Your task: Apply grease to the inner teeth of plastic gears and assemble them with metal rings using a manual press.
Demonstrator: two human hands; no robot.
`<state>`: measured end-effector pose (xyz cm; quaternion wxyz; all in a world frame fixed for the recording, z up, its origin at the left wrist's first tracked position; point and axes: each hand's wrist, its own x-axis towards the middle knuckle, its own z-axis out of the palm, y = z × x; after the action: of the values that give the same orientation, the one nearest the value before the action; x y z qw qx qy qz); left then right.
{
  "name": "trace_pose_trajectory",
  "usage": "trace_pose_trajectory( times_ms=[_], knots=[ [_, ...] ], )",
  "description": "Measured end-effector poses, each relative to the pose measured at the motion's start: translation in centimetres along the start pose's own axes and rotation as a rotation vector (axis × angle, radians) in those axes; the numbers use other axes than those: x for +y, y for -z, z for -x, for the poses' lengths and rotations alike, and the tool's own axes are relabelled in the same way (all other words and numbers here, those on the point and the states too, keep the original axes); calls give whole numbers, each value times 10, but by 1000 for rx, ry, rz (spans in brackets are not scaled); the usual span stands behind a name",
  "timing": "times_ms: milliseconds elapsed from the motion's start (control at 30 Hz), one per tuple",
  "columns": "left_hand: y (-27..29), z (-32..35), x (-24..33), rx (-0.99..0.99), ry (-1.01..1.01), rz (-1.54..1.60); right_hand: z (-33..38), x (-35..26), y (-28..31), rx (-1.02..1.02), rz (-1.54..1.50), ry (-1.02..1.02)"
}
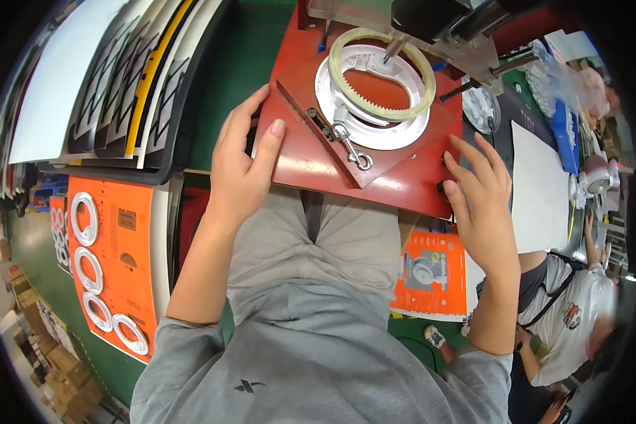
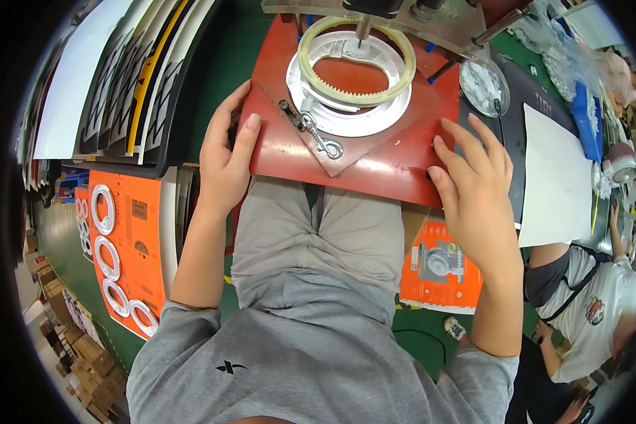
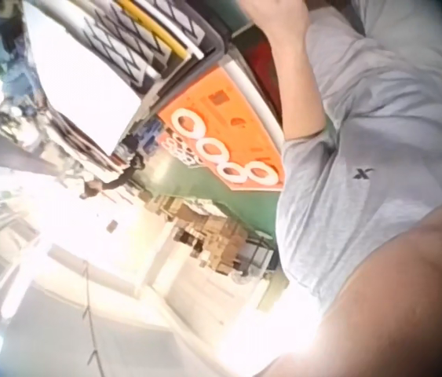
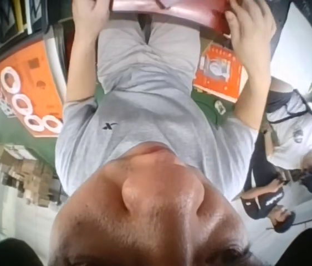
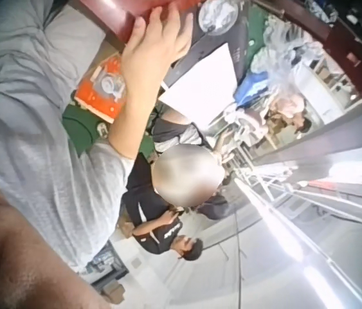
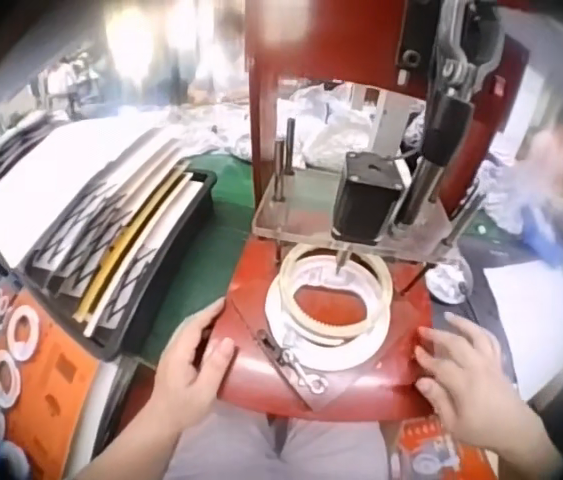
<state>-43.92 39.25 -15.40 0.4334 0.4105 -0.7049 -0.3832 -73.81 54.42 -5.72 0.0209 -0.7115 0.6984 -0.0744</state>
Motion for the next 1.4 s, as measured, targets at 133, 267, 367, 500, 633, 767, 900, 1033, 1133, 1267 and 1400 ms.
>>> trace_pose_trajectory(
  times_ms=[133, 267, 367, 500, 633, 767, 900, 1033, 1133, 1267, 1400],
  knots=[
    [8, -4, 9, -21, -38, -62, -15, -5, 1, 220, -90, 14],
    [9, -21, 44, 67, -321, -228, -36, -20, 1, 363, -219, 85],
    [0, -31, 60, -9, -472, -220, -56, -25, -12, 439, -259, 187],
    [-16, -42, 74, -62, -610, -287, -74, -21, -23, 439, -247, 287],
    [-30, -46, 79, -122, -672, -356, -78, -16, -32, 430, -279, 306],
    [-27, -51, 86, -220, -688, -467, -83, -7, -40, 481, -301, 347],
    [-18, -60, 95, -339, -647, -419, -86, -1, -47, 493, -334, 388],
    [-5, -60, 98, -415, -488, -310, -84, -5, -46, 535, -368, 379],
    [1, -58, 98, -426, -423, -263, -82, -10, -47, 551, -403, 385],
    [4, -59, 94, -426, -499, -249, -78, -20, -43, 551, -241, 337],
    [4, -62, 89, -451, -459, -244, -76, -25, -41, 550, -238, 275]
  ],
)
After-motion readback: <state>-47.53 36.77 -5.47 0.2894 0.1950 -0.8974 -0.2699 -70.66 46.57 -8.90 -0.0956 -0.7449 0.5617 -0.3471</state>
